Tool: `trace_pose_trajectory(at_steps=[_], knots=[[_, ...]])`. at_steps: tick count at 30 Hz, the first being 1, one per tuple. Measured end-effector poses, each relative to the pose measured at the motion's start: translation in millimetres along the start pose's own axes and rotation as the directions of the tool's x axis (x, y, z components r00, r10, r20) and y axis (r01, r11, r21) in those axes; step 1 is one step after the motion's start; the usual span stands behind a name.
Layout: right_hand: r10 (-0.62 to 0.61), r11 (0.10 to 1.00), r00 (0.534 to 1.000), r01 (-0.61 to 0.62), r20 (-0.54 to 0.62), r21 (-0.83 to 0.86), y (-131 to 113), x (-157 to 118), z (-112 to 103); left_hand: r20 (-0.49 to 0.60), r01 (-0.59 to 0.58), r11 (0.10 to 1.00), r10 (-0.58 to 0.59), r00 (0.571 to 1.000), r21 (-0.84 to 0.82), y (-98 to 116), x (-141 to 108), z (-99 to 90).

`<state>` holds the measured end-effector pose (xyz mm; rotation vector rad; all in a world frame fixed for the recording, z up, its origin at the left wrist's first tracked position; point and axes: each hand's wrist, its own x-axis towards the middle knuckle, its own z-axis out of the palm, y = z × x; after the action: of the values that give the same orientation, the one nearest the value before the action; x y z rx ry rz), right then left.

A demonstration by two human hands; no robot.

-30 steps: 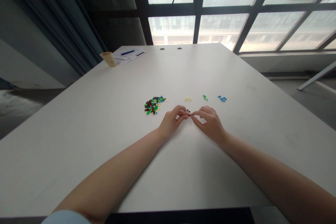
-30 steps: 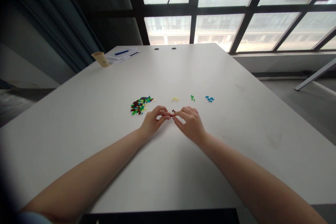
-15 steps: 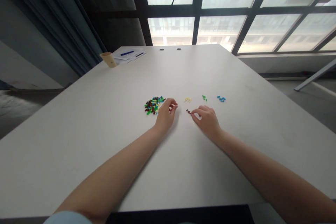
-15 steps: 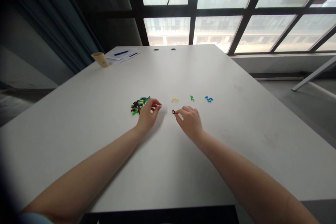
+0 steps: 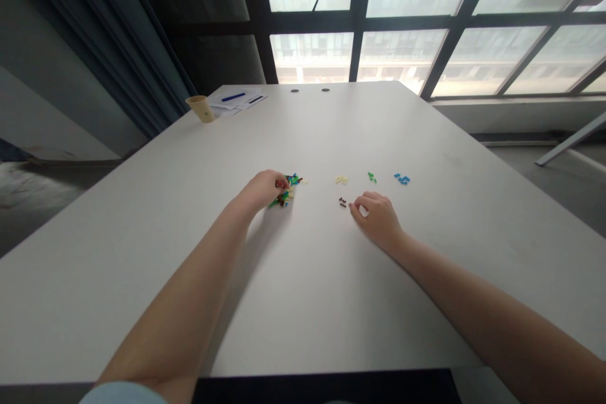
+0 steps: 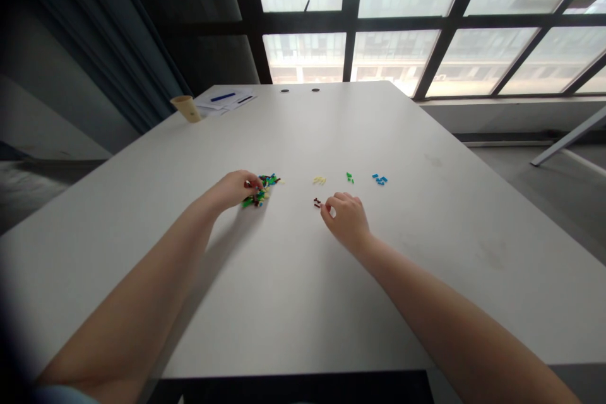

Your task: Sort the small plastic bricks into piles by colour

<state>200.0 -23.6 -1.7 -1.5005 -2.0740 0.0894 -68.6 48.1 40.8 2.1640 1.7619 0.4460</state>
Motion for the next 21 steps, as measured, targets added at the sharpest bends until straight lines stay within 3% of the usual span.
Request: trace_pose_trajectory(at_steps=[4, 7, 11, 17, 21], knots=[[-0.017, 0.999, 1.0, 0.017, 0.012, 0.034, 5, 0, -4, 0.27, -0.011, 0.992, -0.024, 0.963, 0.127, 3, -5, -9.1], [-0.026, 0.998, 1.0, 0.025, 0.016, 0.056, 9, 0, -5, 0.322, 0.026, 0.969, -0.106, 0.941, 0.244, 11, -9, -7.9], [-0.034, 0.998, 0.999, 0.033, 0.021, 0.061, 11, 0, -5, 0.316, 0.041, 0.95, -0.144, 0.938, 0.311, 16, -9, -3.7], [-0.039, 0.997, 0.999, 0.036, 0.035, 0.067, 11, -1, -6, 0.28, 0.047, 0.972, -0.112, 0.954, 0.229, 12, -7, -0.5], [-0.049, 0.996, 0.998, 0.046, 0.03, 0.071, 12, -1, -6, 0.303, 0.06, 0.996, -0.036, 0.952, -0.071, 10, -7, -1.3]])
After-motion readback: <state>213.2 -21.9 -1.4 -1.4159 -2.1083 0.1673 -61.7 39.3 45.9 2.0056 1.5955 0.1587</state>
